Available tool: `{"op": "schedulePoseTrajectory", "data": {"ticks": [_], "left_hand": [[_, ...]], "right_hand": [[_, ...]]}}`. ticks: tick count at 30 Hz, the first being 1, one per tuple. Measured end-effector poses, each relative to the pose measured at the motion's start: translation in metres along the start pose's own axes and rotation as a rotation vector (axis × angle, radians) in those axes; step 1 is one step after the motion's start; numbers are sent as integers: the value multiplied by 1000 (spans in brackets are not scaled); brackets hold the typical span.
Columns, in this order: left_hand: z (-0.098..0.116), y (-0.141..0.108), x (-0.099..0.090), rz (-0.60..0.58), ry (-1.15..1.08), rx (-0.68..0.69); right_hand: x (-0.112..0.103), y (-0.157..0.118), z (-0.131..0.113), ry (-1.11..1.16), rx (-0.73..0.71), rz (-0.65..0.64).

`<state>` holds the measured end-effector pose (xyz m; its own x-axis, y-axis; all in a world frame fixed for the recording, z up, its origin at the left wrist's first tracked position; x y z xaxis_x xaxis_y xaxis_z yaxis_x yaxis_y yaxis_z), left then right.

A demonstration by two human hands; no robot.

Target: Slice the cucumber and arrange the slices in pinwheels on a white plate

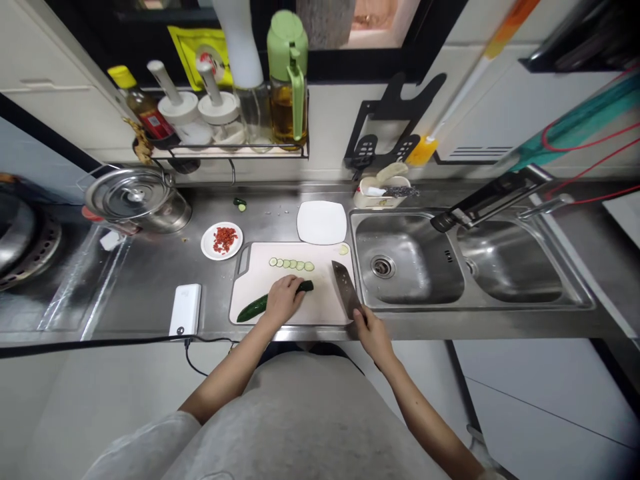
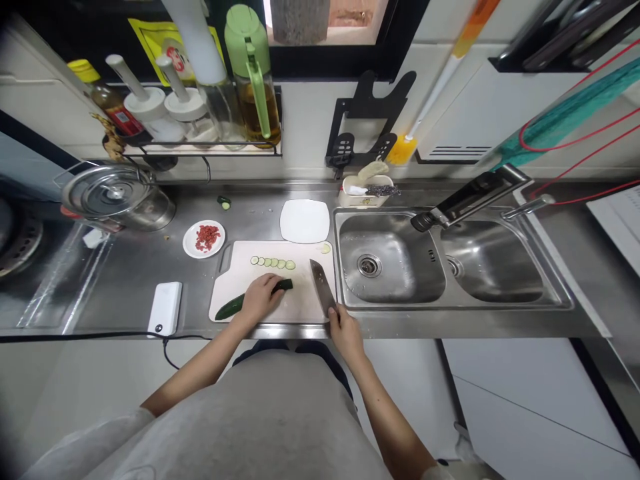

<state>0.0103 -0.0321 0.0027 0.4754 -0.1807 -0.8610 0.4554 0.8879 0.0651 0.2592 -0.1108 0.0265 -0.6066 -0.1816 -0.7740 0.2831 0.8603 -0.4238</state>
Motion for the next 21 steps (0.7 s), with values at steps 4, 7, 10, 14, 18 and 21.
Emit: {"op": "schedulePoseTrajectory", "data": {"ticks": [4, 7, 10, 14, 18, 21], "left_hand": [[-3, 0, -2, 8, 23, -49], [-2, 2, -9, 3, 58, -124], [9, 14, -12, -125, 53, -70], [24, 33, -7, -274, 24, -10], [25, 39, -2, -299, 28, -37], [21, 35, -3, -276, 19, -61]], "right_hand": [[3, -3, -1, 18, -17, -42], [4, -4, 1, 14, -7, -34], [4, -4, 3, -3, 8, -31], [3, -4, 4, -10, 13, -15], [2, -5, 4, -6, 1, -7], [2, -5, 6, -5, 8, -14]]}}
Point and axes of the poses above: each hand's wrist, its own y-axis towards the middle knuckle, its own x-axis out of the palm, z = x × y, the point moved 1 cm from there along y, towards the middle knuckle, and after that the axes turned 10 degrees about x, right-handed, at the moved point
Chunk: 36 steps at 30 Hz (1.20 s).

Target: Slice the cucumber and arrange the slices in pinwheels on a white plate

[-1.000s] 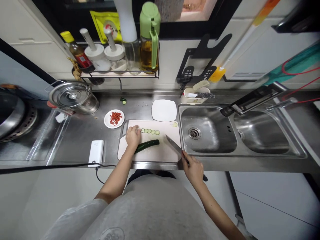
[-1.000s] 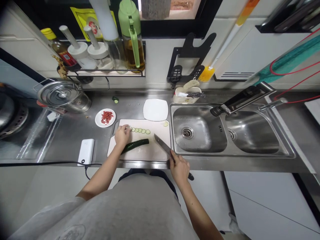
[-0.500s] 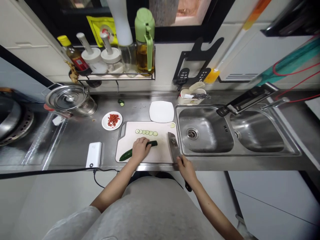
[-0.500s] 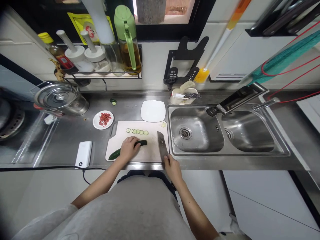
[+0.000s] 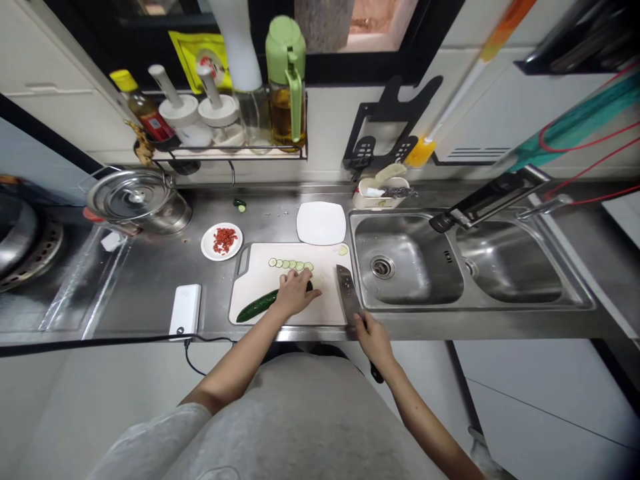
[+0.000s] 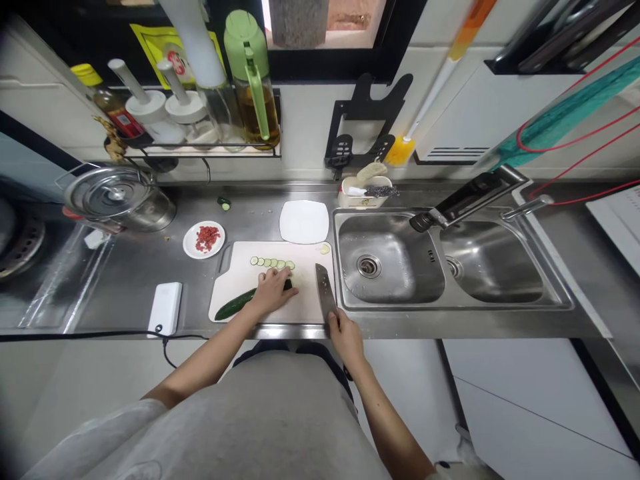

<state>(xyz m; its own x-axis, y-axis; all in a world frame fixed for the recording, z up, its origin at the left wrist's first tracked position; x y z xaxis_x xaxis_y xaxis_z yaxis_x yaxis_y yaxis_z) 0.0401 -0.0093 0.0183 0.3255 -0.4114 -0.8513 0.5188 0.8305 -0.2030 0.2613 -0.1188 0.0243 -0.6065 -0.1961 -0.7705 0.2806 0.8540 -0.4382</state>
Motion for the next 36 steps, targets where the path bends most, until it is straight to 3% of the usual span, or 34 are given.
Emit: {"op": "schedulePoseTrajectory", "data": {"ticks": [5, 9, 15, 23, 30, 36], "left_hand": [[-4, -12, -4, 79, 0, -48], [-7, -21, -5, 121, 23, -2], [-16, -32, 7, 116, 67, 100], [-16, -26, 17, 134, 141, 79], [-18, -28, 20, 141, 166, 95], [-16, -29, 24, 135, 184, 46]], "right_hand": [[2, 2, 3, -11, 10, -8], [5, 4, 1, -10, -1, -9], [5, 6, -5, 8, 8, -41], [4, 6, -12, -32, 9, -78], [2, -3, -36, -341, 34, -90], [-5, -14, -65, -529, 40, -184]]}}
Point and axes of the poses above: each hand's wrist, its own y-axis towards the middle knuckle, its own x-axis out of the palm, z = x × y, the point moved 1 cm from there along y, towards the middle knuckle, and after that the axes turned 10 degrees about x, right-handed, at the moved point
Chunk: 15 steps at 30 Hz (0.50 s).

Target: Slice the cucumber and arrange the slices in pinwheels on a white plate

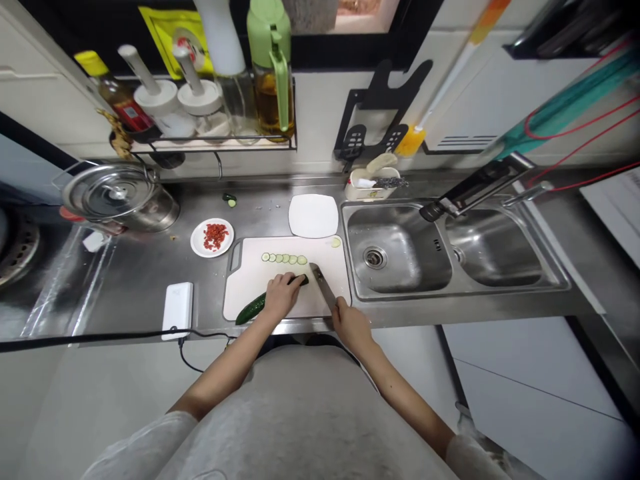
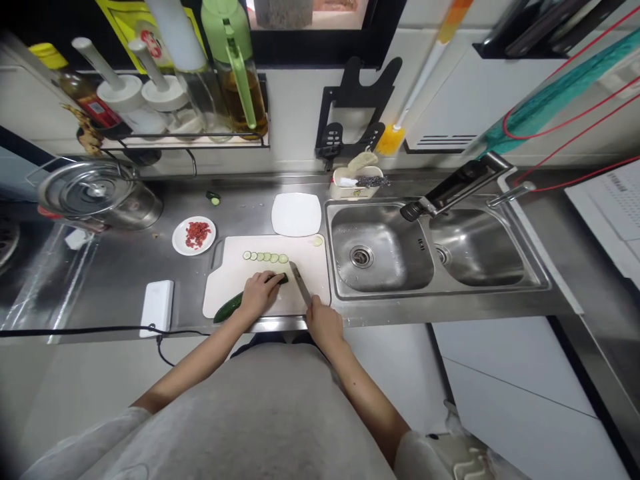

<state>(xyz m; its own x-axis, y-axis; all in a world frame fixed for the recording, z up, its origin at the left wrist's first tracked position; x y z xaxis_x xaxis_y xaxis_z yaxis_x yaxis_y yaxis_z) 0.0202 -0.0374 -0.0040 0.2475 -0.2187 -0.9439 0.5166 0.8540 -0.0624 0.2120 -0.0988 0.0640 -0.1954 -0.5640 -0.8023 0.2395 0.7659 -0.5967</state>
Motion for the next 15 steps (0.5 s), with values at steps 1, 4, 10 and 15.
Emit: {"op": "schedulePoseTrajectory", "data": {"ticks": [1, 4, 10, 15], "left_hand": [[0, 0, 0, 0, 1, 2], [1, -1, 1, 10, -8, 12], [3, -3, 0, 19, -32, 22], [2, -3, 0, 12, -8, 42]], "right_hand": [[-2, -2, -2, -12, -5, -8], [-5, -5, -4, -24, -17, -6], [-6, -8, -8, -13, -27, -37], [-6, -9, -11, -2, -36, -54]]}}
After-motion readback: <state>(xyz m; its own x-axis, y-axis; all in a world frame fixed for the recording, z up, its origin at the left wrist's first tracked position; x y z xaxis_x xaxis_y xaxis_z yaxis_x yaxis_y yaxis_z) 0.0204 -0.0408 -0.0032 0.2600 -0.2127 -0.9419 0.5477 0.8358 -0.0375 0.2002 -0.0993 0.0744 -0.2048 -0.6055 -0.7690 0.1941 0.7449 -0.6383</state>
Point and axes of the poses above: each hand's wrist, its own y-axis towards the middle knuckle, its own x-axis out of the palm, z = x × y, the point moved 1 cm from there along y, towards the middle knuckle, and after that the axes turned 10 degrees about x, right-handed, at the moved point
